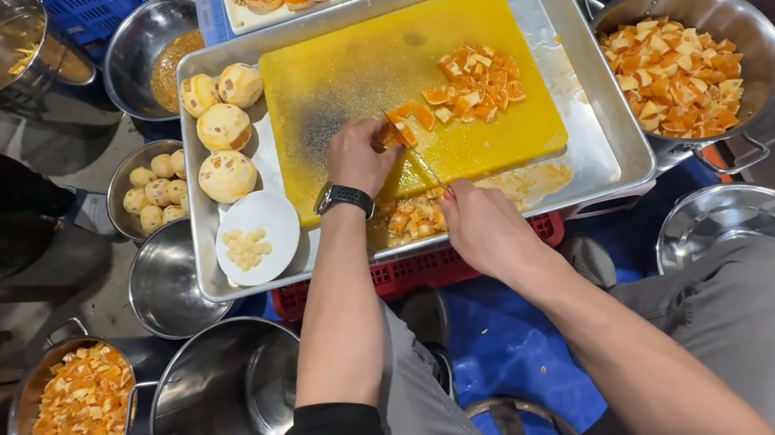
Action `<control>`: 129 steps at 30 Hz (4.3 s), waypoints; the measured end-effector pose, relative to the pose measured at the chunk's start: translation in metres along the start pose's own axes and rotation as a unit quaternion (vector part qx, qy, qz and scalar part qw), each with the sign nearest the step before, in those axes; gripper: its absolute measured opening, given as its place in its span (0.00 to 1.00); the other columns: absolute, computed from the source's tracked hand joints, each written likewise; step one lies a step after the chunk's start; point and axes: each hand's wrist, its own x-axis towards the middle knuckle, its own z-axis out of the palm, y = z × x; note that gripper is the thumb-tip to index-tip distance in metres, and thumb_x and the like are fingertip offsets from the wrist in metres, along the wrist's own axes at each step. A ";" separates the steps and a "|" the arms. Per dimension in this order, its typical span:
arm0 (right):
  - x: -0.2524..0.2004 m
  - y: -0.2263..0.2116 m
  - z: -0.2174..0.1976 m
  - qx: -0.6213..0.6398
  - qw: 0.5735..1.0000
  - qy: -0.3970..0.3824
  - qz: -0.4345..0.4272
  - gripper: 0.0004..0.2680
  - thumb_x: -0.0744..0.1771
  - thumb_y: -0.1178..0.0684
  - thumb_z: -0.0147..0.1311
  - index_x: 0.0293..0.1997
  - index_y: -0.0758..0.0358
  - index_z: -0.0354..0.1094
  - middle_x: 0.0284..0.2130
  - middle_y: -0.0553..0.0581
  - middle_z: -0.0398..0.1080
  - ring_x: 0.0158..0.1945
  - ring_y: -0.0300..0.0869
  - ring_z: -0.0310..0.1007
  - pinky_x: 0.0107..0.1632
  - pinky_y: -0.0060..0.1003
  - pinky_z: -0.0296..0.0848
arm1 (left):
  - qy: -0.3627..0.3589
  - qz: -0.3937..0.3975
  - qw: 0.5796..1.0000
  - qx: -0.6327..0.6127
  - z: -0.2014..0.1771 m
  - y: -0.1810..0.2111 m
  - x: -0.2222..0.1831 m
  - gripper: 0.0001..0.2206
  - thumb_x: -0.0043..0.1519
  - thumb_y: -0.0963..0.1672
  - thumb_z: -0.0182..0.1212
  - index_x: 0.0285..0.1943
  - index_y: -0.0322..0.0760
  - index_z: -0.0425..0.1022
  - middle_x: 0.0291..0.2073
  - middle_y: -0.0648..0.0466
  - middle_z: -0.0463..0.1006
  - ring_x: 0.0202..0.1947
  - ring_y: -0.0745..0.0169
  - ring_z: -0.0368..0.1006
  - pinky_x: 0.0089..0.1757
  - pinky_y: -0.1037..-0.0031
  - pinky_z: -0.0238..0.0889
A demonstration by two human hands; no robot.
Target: Slicing and dicing oranges on a cutting board using a knife in a food preparation setting.
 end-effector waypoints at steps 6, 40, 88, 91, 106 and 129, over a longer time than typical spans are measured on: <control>0.057 -0.002 0.009 -0.029 0.999 0.001 -0.025 0.14 0.72 0.49 0.38 0.48 0.70 0.70 0.34 0.75 0.75 0.44 0.66 0.79 0.41 0.55 0.78 | -0.001 -0.017 1.000 -0.014 -0.002 0.006 0.000 0.16 0.49 0.44 0.80 0.45 0.39 0.84 0.28 0.51 0.78 0.35 0.54 0.81 0.40 0.67 0.75; 0.063 0.131 -0.069 0.090 0.993 0.050 0.064 0.15 0.71 0.45 0.43 0.52 0.65 0.72 0.40 0.78 0.75 0.54 0.71 0.73 0.55 0.63 0.72 | 0.197 -0.082 0.977 -0.026 0.163 0.107 0.072 0.28 0.52 0.55 0.71 0.62 0.50 0.77 0.58 0.51 0.74 0.61 0.46 0.71 0.63 0.59 0.60; 0.015 0.291 -0.166 0.028 0.954 0.278 0.113 0.10 0.69 0.52 0.49 0.44 0.69 0.73 0.38 0.71 0.74 0.38 0.65 0.73 0.42 0.55 0.71 | 0.072 0.139 0.974 -0.161 0.228 0.254 0.151 0.10 0.57 0.46 0.64 0.40 0.36 0.83 0.36 0.47 0.83 0.31 0.57 0.80 0.38 0.69 0.76; 0.002 0.241 -0.181 0.075 0.949 0.250 0.175 0.09 0.70 0.53 0.50 0.38 0.69 0.72 0.33 0.66 0.74 0.34 0.59 0.72 0.42 0.52 0.70 | 0.062 0.006 0.998 -0.018 0.170 0.189 0.181 0.10 0.60 0.48 0.63 0.46 0.47 0.83 0.55 0.57 0.76 0.44 0.62 0.78 0.46 0.69 0.74; 0.025 0.180 -0.135 0.062 0.982 0.181 0.005 0.13 0.70 0.48 0.51 0.56 0.67 0.71 0.43 0.76 0.74 0.54 0.71 0.70 0.53 0.63 0.70 | -0.189 0.290 0.936 0.062 0.047 0.101 0.053 0.47 0.46 0.66 0.72 0.70 0.43 0.65 0.63 0.38 0.63 0.67 0.30 0.61 0.64 0.47 0.59; 0.059 0.136 -0.052 0.427 0.902 -0.043 0.036 0.10 0.72 0.55 0.41 0.46 0.73 0.67 0.22 0.62 0.66 0.17 0.44 0.69 0.20 0.39 0.74 | 0.335 -0.100 0.911 -0.218 0.179 0.098 0.092 0.09 0.53 0.41 0.72 0.42 0.45 0.83 0.37 0.53 0.80 0.41 0.54 0.79 0.43 0.71 0.76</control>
